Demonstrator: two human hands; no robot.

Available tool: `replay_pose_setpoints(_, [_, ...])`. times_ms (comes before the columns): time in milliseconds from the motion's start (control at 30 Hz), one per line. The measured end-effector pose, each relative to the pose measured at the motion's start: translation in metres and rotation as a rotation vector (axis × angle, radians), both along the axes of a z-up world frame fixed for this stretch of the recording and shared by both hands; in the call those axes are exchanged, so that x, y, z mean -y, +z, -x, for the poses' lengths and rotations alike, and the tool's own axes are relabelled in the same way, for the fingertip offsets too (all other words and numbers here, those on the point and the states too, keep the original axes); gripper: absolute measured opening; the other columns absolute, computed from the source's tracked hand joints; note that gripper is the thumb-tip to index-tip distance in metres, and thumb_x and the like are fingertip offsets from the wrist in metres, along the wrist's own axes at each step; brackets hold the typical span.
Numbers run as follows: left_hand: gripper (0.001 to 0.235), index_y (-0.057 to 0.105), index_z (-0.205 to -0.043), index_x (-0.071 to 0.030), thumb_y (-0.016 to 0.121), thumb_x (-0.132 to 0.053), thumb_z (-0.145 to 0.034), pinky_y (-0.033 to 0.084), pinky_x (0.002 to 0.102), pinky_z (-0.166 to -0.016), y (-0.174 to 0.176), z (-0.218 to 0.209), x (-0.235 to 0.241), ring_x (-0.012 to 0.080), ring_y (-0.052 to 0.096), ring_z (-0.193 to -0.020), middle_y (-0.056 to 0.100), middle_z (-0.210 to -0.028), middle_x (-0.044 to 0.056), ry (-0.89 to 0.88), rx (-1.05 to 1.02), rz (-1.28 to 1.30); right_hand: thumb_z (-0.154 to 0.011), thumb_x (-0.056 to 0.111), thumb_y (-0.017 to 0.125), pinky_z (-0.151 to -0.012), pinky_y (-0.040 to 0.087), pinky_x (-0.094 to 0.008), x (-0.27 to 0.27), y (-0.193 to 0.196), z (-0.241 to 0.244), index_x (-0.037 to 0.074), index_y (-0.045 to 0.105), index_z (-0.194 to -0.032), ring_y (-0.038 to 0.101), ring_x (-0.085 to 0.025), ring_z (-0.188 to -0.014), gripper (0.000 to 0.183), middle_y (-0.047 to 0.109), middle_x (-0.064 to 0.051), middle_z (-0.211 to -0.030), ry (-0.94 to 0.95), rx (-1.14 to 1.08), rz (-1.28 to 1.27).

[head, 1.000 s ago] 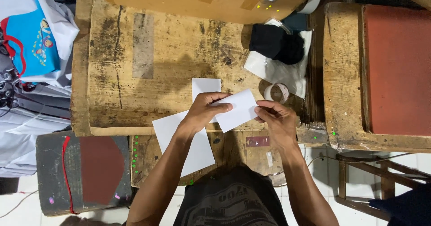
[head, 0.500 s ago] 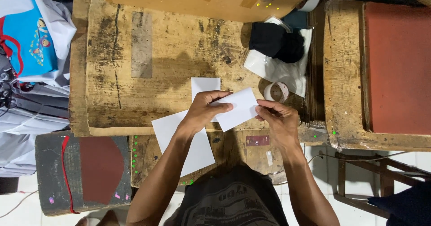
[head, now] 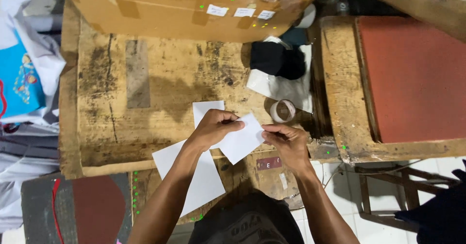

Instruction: Folding small white paper sheets into halves on a wooden workbench in a production environment.

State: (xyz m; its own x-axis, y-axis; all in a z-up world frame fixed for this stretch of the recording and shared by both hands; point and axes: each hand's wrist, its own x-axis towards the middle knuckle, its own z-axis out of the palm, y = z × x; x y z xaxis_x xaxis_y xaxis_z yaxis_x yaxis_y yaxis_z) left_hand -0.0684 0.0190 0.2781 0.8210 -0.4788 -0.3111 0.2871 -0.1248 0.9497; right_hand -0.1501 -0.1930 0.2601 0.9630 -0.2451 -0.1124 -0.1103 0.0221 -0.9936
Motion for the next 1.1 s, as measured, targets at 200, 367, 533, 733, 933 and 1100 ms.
replay_pose_setpoints(200, [0.018, 0.076, -0.074, -0.001, 0.083, -0.018, -0.076, 0.039, 0.029, -0.059, -0.047, 0.0, 0.018, 0.0154, 0.053, -0.067, 0.058, -0.068, 0.004, 0.071, -0.066, -0.101, -0.082, -0.008, 0.079, -0.071, 0.063, -0.037, 0.03, -0.046, 0.015, -0.004, 0.078, -0.106, 0.07, -0.021, -0.08, 0.024, 0.076, -0.02, -0.089, 0.017, -0.054, -0.01])
replay_pose_setpoints(367, [0.034, 0.06, -0.061, -0.009, 0.088, -0.021, -0.074, 0.027, 0.031, -0.053, -0.037, 0.016, 0.051, 0.0136, 0.042, -0.057, 0.046, -0.059, 0.001, -0.177, -0.007, -0.2, -0.084, 0.027, 0.076, -0.086, 0.057, -0.037, 0.051, -0.001, 0.03, 0.008, 0.073, -0.12, 0.071, -0.023, -0.101, 0.041, 0.075, -0.014, -0.11, 0.197, -0.031, 0.263])
replay_pose_setpoints(533, [0.008, 0.078, -0.068, -0.004, 0.079, 0.002, -0.073, 0.032, 0.027, -0.053, -0.084, 0.038, 0.098, 0.0082, 0.05, -0.066, 0.062, -0.067, -0.002, -0.34, -0.082, -0.215, -0.094, 0.031, 0.074, -0.072, 0.05, -0.027, 0.062, -0.002, 0.057, 0.013, 0.076, -0.095, 0.068, -0.009, -0.08, 0.018, 0.077, 0.001, -0.089, 0.15, -0.02, 0.421])
replay_pose_setpoints(733, [0.014, 0.068, -0.063, -0.002, 0.067, 0.004, -0.076, 0.024, 0.031, -0.041, -0.104, 0.064, 0.151, 0.0113, 0.042, -0.047, 0.051, -0.055, 0.003, -0.563, -0.263, -0.084, -0.089, 0.04, 0.071, -0.066, 0.049, -0.031, 0.089, 0.001, 0.122, 0.013, 0.074, -0.093, 0.067, -0.013, -0.077, 0.027, 0.075, -0.003, -0.087, -0.052, -0.214, 0.419])
replay_pose_setpoints(933, [0.014, 0.076, -0.066, -0.004, 0.07, 0.001, -0.077, 0.033, 0.026, -0.057, -0.152, 0.087, 0.196, 0.0075, 0.049, -0.068, 0.059, -0.069, -0.003, -0.806, -0.025, -0.139, -0.092, 0.031, 0.081, -0.054, 0.03, -0.03, 0.121, 0.004, 0.171, 0.012, 0.071, -0.077, 0.044, -0.008, -0.06, 0.026, 0.059, 0.001, -0.067, -0.167, -0.33, 0.202])
replay_pose_setpoints(1100, [0.022, 0.077, -0.065, -0.006, 0.088, -0.015, -0.081, 0.037, 0.024, -0.057, -0.173, 0.102, 0.238, 0.0062, 0.049, -0.066, 0.052, -0.068, -0.007, -0.904, 0.092, -0.253, -0.09, 0.036, 0.078, -0.056, 0.029, -0.031, 0.162, 0.002, 0.202, 0.014, 0.044, -0.061, 0.035, -0.007, -0.062, 0.05, 0.039, 0.006, -0.062, -0.192, -0.224, 0.344])
